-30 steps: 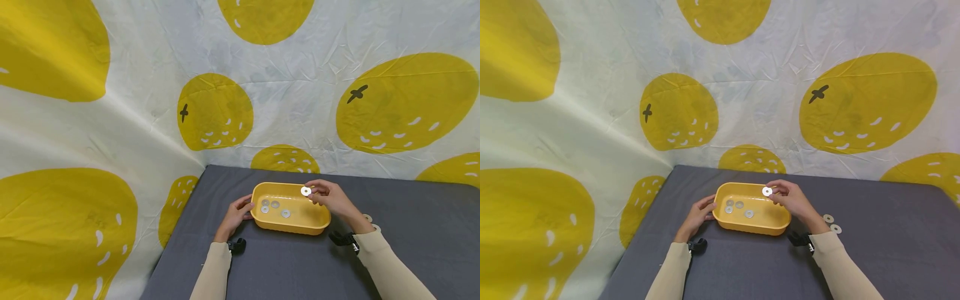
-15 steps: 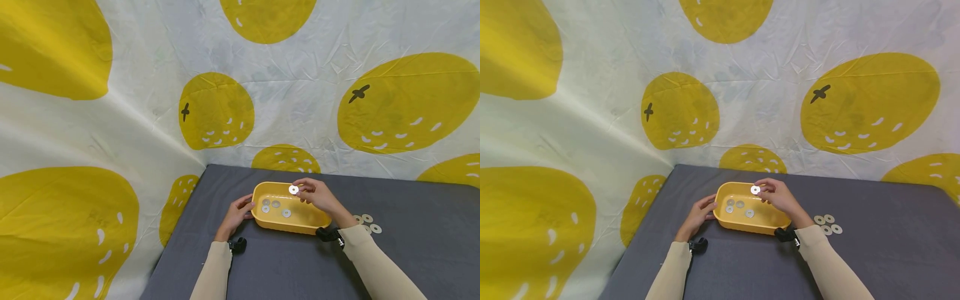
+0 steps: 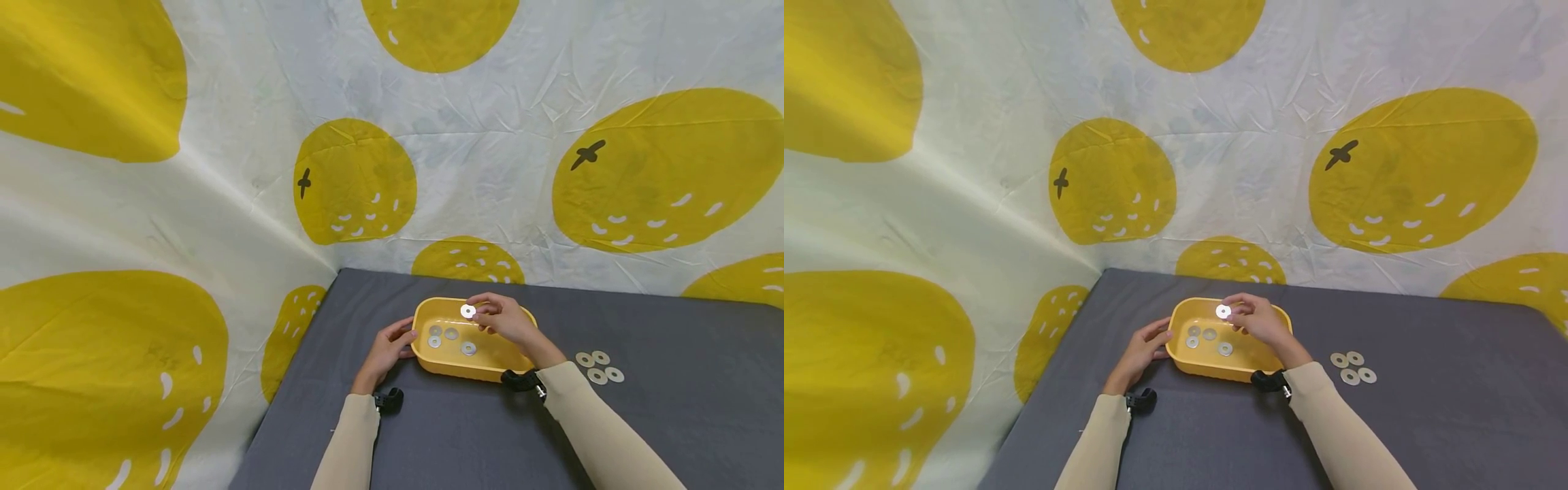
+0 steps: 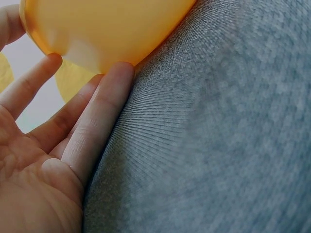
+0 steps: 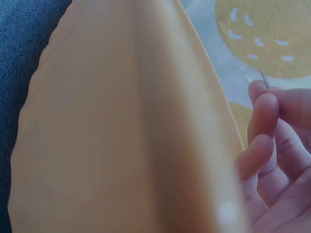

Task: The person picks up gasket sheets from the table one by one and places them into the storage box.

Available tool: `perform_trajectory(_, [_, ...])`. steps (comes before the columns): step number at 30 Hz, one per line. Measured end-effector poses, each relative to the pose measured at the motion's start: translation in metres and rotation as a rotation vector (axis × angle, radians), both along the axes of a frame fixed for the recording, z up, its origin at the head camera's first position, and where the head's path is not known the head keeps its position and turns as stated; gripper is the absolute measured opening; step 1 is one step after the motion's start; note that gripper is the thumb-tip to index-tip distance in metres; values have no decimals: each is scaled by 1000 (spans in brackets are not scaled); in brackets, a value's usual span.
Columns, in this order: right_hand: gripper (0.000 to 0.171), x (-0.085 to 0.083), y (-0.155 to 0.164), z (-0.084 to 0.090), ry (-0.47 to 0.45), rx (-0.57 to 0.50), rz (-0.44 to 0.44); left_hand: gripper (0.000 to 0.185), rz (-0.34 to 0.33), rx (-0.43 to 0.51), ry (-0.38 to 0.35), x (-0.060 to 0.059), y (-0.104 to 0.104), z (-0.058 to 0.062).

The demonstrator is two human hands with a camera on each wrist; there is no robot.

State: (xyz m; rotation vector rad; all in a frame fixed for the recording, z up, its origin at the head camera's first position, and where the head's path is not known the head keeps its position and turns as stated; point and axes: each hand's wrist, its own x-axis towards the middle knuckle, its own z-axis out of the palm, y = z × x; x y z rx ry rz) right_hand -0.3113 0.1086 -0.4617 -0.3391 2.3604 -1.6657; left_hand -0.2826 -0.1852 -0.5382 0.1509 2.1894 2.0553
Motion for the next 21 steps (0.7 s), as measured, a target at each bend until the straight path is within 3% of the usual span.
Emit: perform_trajectory(21, [34,-4,-21,-12,-100,-11,-11,49,-5,-5,-3,1,0,0])
